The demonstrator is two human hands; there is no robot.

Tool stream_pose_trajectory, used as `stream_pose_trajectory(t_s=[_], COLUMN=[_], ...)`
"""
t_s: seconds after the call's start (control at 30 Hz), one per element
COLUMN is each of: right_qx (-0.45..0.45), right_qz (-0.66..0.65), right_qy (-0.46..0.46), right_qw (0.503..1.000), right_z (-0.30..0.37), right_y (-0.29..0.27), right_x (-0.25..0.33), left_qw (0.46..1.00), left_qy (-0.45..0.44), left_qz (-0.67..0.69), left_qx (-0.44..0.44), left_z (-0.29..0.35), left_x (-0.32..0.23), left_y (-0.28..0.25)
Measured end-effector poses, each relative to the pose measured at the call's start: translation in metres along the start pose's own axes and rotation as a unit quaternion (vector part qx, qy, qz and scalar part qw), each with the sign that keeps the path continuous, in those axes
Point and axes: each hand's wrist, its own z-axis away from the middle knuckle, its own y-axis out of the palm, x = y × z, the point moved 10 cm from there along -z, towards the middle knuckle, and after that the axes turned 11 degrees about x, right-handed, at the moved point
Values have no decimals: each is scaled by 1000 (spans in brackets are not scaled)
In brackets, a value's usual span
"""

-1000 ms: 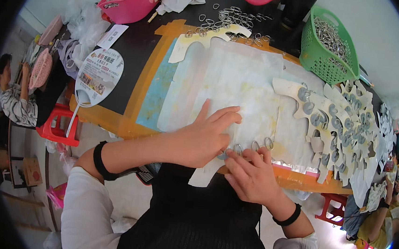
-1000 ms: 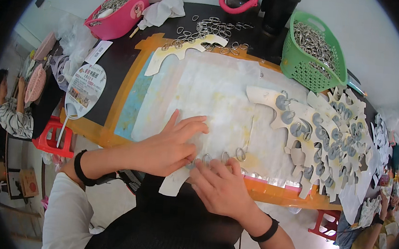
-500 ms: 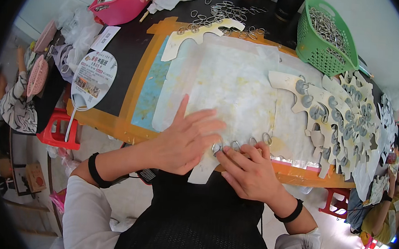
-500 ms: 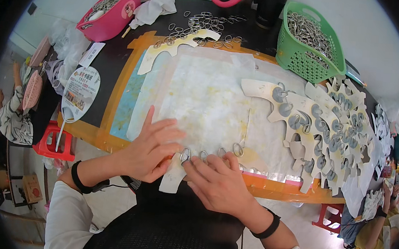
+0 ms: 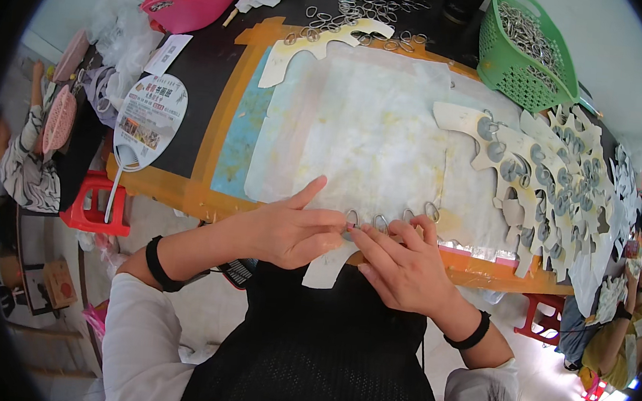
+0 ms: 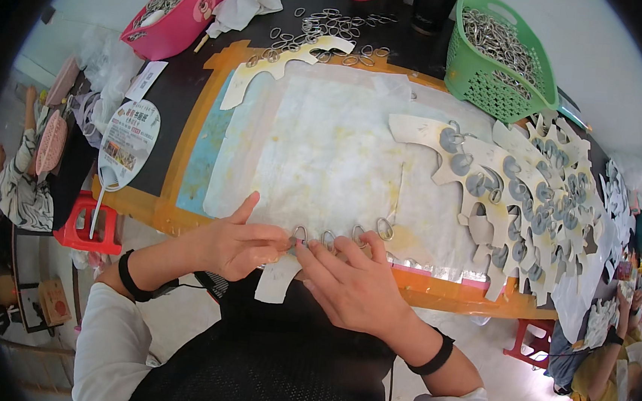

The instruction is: Manually attaching small ring-like components onto shoe upper material pieces.

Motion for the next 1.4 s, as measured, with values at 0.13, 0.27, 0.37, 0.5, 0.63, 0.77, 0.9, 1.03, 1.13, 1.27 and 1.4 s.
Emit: stream_pose_trajectory(t_s=[0.13,0.27,0.37,0.5,0.63,0.77,0.9,1.03,1.13,1.27,1.4], right_qx=[11,-40,-176,-198,-148,-133,-114,-118,-127,-130,-155], right_qz=[17,-99,-361,-317,-70,-56,-71,-92,-103,-128,-145], right_qy=[-5,4,53,47,-30,-12,2,5,3,10,11], right_qw=[1000,994,914,926,986,989,991,989,987,983,977], right_z=[-2,3,23,18,6,0,-6,-5,-5,-5,-1], right_y=[0,-4,-5,-28,-17,-12,-12,-13,-13,-13,-15], right_x=[1,-13,-55,-36,3,2,-3,-8,-9,-12,-14], left_qw=[997,999,997,994,992,976,985,985,986,976,980], left_qy=[20,-26,-67,-97,-110,-171,-134,-72,-65,-99,-58], left_qz=[-59,-25,-18,-19,10,128,97,156,154,193,191], left_qx=[-38,-23,-24,-43,-67,-36,52,-1,26,14,21], left_z=[-1,-4,-5,-4,-1,0,-15,-14,-17,-31,-26], left_x=[-4,-1,0,0,1,22,25,31,29,36,31], left_y=[-4,-5,-4,-5,-8,-10,-9,-2,-3,-8,1])
